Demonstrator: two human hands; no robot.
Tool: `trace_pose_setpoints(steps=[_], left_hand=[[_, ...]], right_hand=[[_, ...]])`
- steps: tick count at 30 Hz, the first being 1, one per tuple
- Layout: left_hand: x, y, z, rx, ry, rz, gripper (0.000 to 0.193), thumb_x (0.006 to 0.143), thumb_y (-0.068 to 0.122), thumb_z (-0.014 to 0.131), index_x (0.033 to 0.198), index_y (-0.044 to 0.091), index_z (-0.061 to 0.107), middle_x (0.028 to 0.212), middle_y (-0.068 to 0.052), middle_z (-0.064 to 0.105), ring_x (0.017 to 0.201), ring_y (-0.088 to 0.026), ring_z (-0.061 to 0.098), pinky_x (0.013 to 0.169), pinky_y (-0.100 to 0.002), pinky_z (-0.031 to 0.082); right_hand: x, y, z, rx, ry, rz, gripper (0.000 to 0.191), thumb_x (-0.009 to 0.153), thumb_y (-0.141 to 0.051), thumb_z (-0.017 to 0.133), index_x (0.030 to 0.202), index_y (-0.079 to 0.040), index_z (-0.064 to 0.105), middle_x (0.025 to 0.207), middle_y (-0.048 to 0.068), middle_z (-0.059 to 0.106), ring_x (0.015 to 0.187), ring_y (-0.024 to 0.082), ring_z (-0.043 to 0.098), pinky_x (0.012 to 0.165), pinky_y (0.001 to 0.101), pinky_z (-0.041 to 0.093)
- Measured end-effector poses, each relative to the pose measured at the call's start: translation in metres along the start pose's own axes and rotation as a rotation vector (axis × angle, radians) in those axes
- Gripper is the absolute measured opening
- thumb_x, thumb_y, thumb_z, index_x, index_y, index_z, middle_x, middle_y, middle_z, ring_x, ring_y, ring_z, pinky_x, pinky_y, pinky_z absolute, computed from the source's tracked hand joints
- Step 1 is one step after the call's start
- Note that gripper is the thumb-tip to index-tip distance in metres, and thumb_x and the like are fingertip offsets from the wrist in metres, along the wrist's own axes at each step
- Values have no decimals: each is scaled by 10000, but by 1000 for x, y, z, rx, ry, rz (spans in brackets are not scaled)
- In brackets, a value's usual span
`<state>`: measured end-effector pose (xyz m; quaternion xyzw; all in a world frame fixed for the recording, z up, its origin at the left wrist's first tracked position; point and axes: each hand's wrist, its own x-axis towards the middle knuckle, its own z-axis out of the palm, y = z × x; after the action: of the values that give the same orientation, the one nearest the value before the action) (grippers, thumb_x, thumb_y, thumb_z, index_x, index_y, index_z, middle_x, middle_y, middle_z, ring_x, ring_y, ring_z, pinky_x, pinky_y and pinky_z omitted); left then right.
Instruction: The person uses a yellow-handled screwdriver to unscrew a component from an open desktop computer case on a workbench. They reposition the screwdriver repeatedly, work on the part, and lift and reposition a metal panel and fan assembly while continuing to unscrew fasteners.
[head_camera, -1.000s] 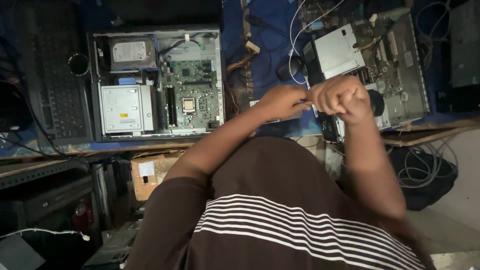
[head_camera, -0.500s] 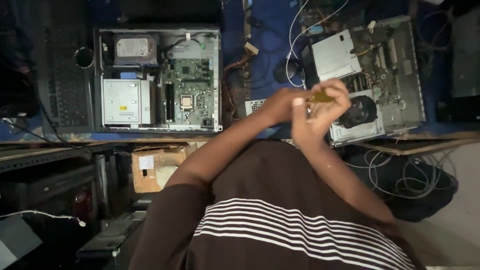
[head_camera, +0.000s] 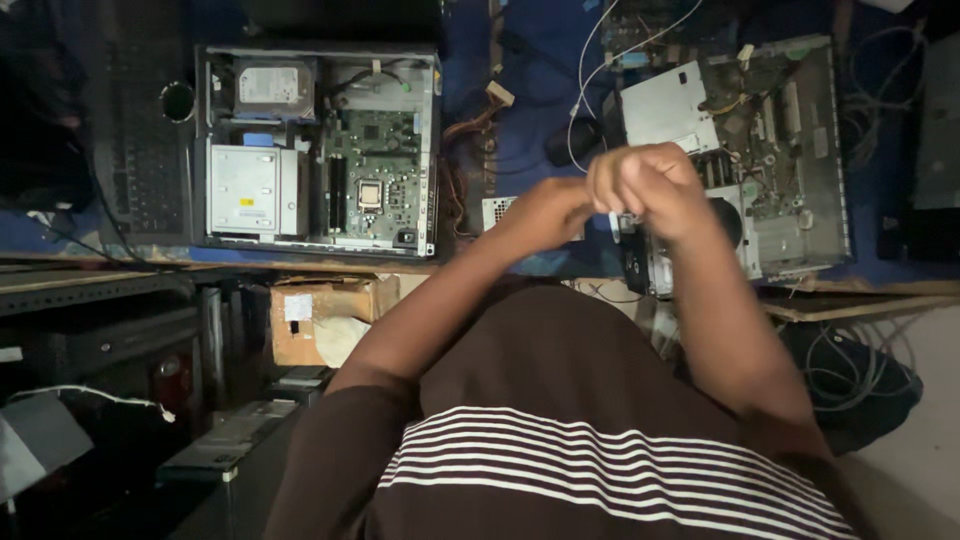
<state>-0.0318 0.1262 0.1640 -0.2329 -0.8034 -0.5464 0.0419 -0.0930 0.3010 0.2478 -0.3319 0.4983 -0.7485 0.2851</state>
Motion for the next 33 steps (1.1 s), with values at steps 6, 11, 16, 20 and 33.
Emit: trace_pose_setpoints(steps=[6,11,16,20,33], left_hand=[[-11,7,-2,-6,208,-84,302,868,116,723,1161,47,694,1078,-183,733,982,-372,728,821,-432,586],[-12,13,2,136,194,-204,310,828,164,774,1098,39,687,1032,-180,722,918,-380,719,768,-449,573],[-15,8,6,128,119,-20,254,863,116,747,1103,63,684,1093,-161,716,997,-396,704,831,-453,579],[-14,5,8,174,107,-70,157,872,94,740,1025,77,711,998,-149,719,932,-386,713,794,-459,573],[-9,18,-3,221,135,-48,184,839,164,774,960,55,688,920,-151,704,870,-397,700,716,-465,549]], right_hand=[[3,19,81,-513,596,-514,388,1002,-207,714,1123,29,431,1147,123,514,963,194,519,867,345,476],[-10,35,58,-526,441,-399,334,1003,-171,726,1043,-29,427,964,103,522,823,178,495,765,326,464],[-8,22,-12,127,-152,18,477,1115,-328,541,682,-132,497,678,19,576,638,124,538,650,293,425],[-5,9,4,-14,1,-10,462,1149,-329,511,767,-69,497,788,72,569,683,144,529,701,317,442],[-16,24,11,-128,21,-127,414,1048,-314,626,739,-77,485,702,46,540,654,147,534,641,278,430]])
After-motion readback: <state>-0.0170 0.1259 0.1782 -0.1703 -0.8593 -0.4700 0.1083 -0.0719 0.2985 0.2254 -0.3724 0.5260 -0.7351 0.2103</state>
